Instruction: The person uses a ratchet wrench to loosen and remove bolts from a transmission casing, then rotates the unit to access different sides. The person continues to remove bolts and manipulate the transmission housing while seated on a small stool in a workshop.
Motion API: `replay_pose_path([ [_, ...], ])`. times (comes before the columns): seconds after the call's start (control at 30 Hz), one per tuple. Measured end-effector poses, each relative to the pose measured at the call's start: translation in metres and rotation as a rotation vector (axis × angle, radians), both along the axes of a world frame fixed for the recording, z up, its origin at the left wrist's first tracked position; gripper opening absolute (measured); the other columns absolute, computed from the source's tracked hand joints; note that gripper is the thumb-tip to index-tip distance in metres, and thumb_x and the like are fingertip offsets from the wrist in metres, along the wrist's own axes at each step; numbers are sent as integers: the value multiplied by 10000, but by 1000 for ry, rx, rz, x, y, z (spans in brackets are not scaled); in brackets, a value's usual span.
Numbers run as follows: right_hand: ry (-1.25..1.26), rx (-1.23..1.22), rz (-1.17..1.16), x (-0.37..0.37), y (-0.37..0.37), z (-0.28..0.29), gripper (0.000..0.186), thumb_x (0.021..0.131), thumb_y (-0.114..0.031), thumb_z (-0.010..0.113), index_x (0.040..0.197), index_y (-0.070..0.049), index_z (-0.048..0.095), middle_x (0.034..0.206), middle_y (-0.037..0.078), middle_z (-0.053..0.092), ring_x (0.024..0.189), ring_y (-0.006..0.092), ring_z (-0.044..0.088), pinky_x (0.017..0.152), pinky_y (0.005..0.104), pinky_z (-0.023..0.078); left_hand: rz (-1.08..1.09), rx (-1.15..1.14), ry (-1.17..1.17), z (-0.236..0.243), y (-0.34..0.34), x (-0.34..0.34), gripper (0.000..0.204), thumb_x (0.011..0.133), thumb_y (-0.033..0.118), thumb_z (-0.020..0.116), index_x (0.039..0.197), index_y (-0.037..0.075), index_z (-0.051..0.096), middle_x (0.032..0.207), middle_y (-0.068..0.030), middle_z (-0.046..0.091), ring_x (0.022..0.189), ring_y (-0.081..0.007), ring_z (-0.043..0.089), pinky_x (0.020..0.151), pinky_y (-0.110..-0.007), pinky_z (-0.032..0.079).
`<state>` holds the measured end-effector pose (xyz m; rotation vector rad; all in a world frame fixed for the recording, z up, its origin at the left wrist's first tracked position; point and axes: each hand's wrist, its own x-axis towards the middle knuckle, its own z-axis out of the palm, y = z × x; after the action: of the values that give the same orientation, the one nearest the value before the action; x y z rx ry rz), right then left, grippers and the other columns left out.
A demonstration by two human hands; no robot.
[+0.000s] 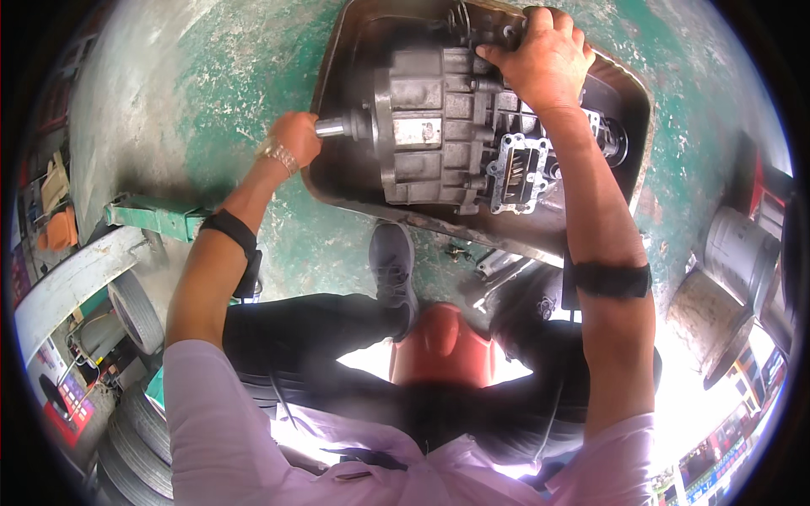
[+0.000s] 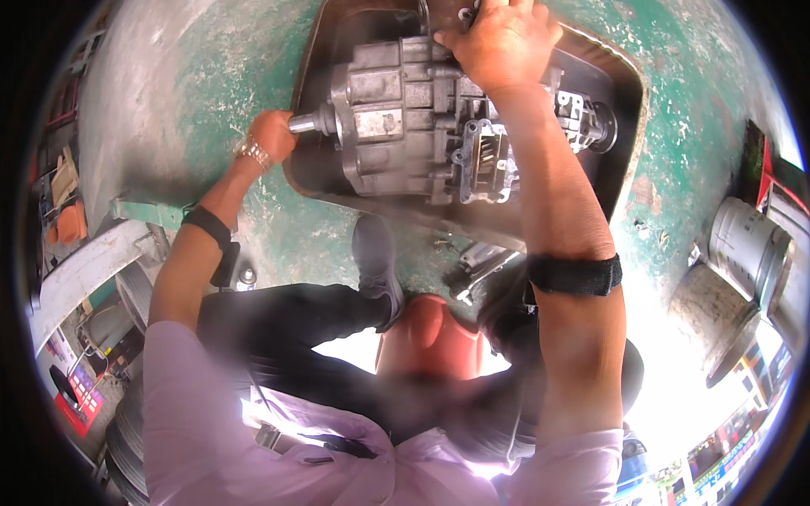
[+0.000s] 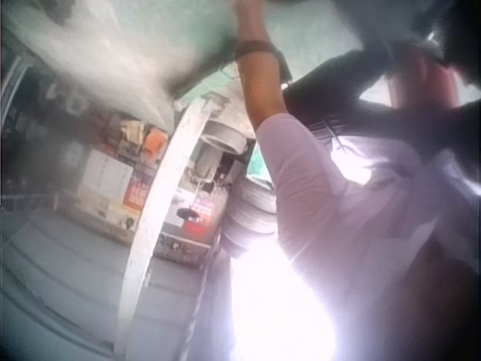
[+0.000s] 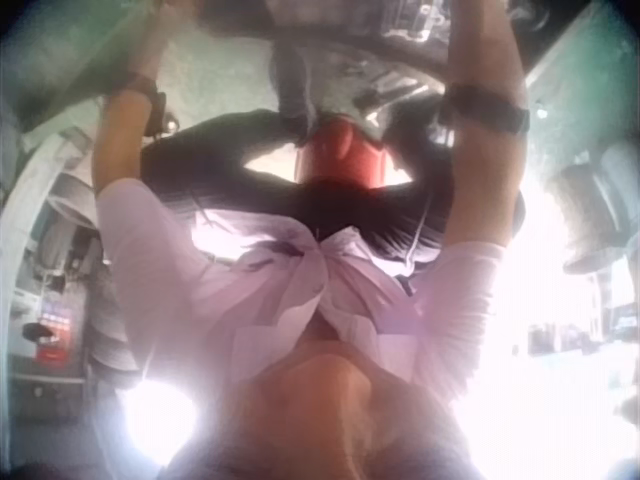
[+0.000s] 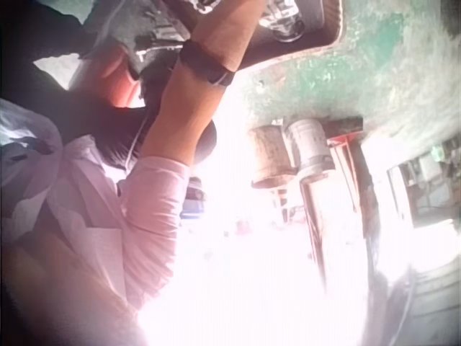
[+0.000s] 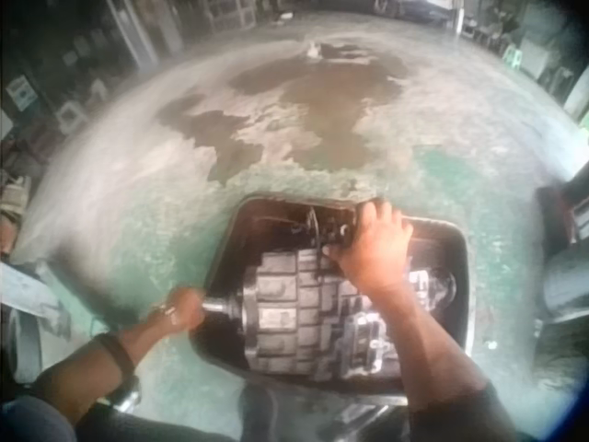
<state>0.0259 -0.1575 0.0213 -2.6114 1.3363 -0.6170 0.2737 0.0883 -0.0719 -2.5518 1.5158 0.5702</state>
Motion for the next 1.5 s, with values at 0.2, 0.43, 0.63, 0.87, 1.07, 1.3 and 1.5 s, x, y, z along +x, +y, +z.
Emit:
replay_pose_path([
  [0.2,110,27,-56,3,4,3,640,626,-357,844,1111,-69,539,1138,140,530,1128,328,484,963,471,374,120,271,186,2,-18,10,193,680,101,645,846,11,687,897,-228,676,878,-392,654,768,-436,527],
  [0.43,70,-11,-49,2,5,-2,635,639,-355,838,1124,-75,540,1140,132,523,1140,318,480,980,472,369,68,79,48,-9,-4,-1,254,714,144,678,945,41,691,937,-212,681,882,-386,654,784,-444,534],
  [0.63,88,-4,-47,0,-3,-5,653,635,-363,840,1118,-51,530,1114,155,533,1116,338,491,962,467,370,52,-31,-28,-2,0,-10,300,746,146,688,998,9,601,979,-225,655,934,-397,629,838,-455,517],
  [0.87,179,218,28,-9,-3,11,750,667,-408,821,1221,-31,484,1240,181,479,1196,357,440,1032,488,329,107,-113,-76,37,-4,-25,536,733,142,771,1172,-1,498,1147,-230,543,1090,-411,540,930,-445,473],
  [1.07,296,128,75,-16,0,6,1067,707,-478,774,1480,-1,216,1509,239,256,1381,401,259,1135,547,192,166,-290,-65,113,-19,-27,523,770,272,779,1153,-2,552,1092,-197,588,859,-269,634,767,-379,527],
  [1.3,204,-41,86,-18,12,-12,984,678,-483,804,1461,-149,311,1455,228,328,1362,395,296,1089,547,261,296,-520,356,238,8,-33,466,823,317,742,1112,-9,577,900,-152,677,778,-189,633,725,-313,505],
  [1.5,-52,3,126,-63,19,-13,980,716,-495,783,1406,23,318,1370,288,406,1275,429,402,1068,482,334,259,-666,558,278,54,-74,368,847,259,739,1074,14,585,799,-60,649,723,-95,568,649,-245,459],
])
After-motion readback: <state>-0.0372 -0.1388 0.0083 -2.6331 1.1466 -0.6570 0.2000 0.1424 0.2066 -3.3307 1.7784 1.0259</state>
